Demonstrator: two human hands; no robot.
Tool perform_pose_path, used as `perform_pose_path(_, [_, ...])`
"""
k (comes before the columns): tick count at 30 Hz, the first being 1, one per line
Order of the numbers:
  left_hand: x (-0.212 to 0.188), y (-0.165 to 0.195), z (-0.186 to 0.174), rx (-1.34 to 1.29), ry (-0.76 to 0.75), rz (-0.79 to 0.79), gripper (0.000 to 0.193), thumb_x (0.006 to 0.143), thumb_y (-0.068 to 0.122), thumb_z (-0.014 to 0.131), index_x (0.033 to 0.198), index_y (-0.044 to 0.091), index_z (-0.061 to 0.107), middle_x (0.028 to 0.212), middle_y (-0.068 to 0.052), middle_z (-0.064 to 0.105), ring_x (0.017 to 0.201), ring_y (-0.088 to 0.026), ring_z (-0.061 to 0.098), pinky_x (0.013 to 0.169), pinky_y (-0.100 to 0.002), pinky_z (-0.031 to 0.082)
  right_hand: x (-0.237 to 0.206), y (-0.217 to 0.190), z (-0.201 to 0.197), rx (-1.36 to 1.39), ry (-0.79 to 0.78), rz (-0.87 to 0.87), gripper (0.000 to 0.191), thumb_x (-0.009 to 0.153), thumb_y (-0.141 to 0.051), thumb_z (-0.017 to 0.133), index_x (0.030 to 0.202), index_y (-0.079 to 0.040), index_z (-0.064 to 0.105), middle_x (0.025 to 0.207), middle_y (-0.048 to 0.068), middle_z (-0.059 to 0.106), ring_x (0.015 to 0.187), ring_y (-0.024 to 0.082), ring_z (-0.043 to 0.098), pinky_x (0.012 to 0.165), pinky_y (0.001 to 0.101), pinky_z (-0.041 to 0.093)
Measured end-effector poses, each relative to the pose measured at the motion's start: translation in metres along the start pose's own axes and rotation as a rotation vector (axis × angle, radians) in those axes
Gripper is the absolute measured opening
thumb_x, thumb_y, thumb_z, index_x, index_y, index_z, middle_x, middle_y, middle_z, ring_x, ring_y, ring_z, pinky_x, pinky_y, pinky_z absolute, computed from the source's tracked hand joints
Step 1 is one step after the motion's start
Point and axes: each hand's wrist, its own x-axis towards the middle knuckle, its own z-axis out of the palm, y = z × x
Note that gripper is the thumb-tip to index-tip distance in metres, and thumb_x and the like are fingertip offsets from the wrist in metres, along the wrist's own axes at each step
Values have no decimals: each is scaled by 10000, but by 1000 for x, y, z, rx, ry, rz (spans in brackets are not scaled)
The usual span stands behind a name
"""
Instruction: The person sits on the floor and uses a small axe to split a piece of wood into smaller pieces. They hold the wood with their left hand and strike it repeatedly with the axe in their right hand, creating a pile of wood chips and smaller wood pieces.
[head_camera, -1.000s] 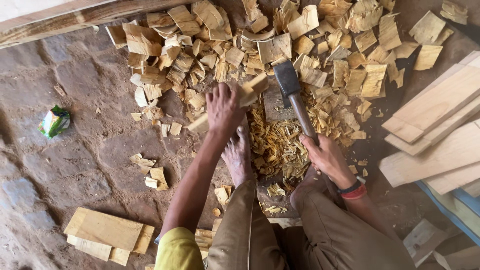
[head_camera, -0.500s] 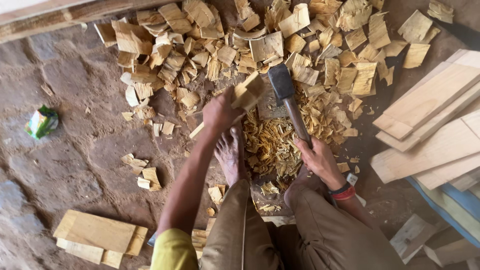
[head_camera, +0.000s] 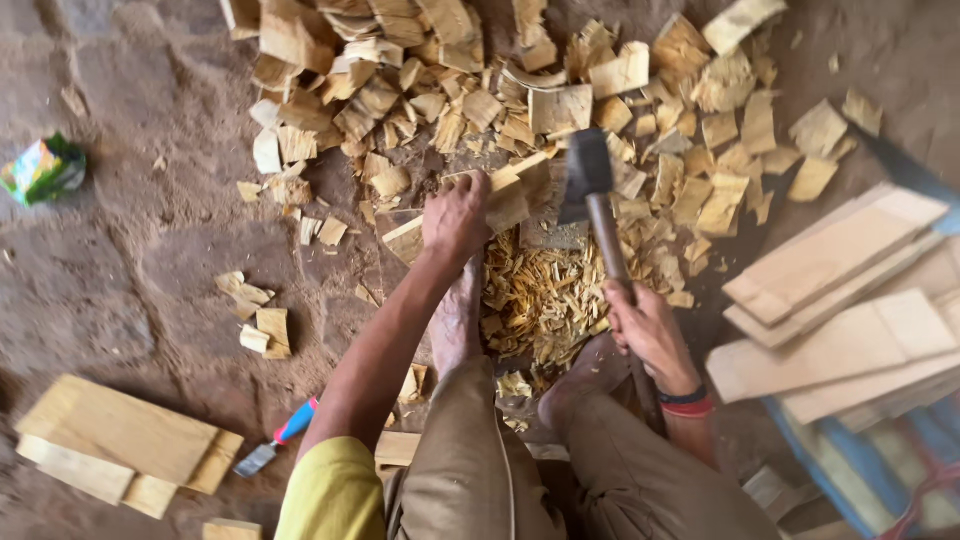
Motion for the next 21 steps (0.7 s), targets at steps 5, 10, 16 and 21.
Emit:
perform_pose_path(5, [5,-7,6,-73,-68,26,673,813,89,743,1410,124,435,1136,-108,606,907,-255,614,680,-329,576,-21,-34,-25,100,67,-127,269,1072,-288,485,987,-44,562,645,-10,526,436,68,457,351,228,414])
perform_pose_path(10, [13,5,18,-63,83,18,751,647,-41,720,1330,159,481,1117,-119,590,1025,-306,540,866,-439,483,-31,-59,-32,251,15,-302,270,1107,-283,497,960,-57,525,665,-29,511,453,46,446,359,205,411])
perform_pose_path(16, [1,8,6,-71,-46,-46,700,760,-16,659,1399,155,427,1251,-153,565,1166,-350,561,1099,-580,388,-3,-70,13,81,13,-144,273,1078,-292,497,944,-57,534,629,-26,481,438,60,442,344,221,392])
perform_pose_path(21, [-2,12,5,-6,98,-10,658,728,-7,683,1323,170,463,1285,-150,553,1271,-386,506,1116,-657,278,-17,-87,-6,48,67,-169,232,1051,-276,481,957,-75,551,619,-20,499,418,70,455,323,230,418])
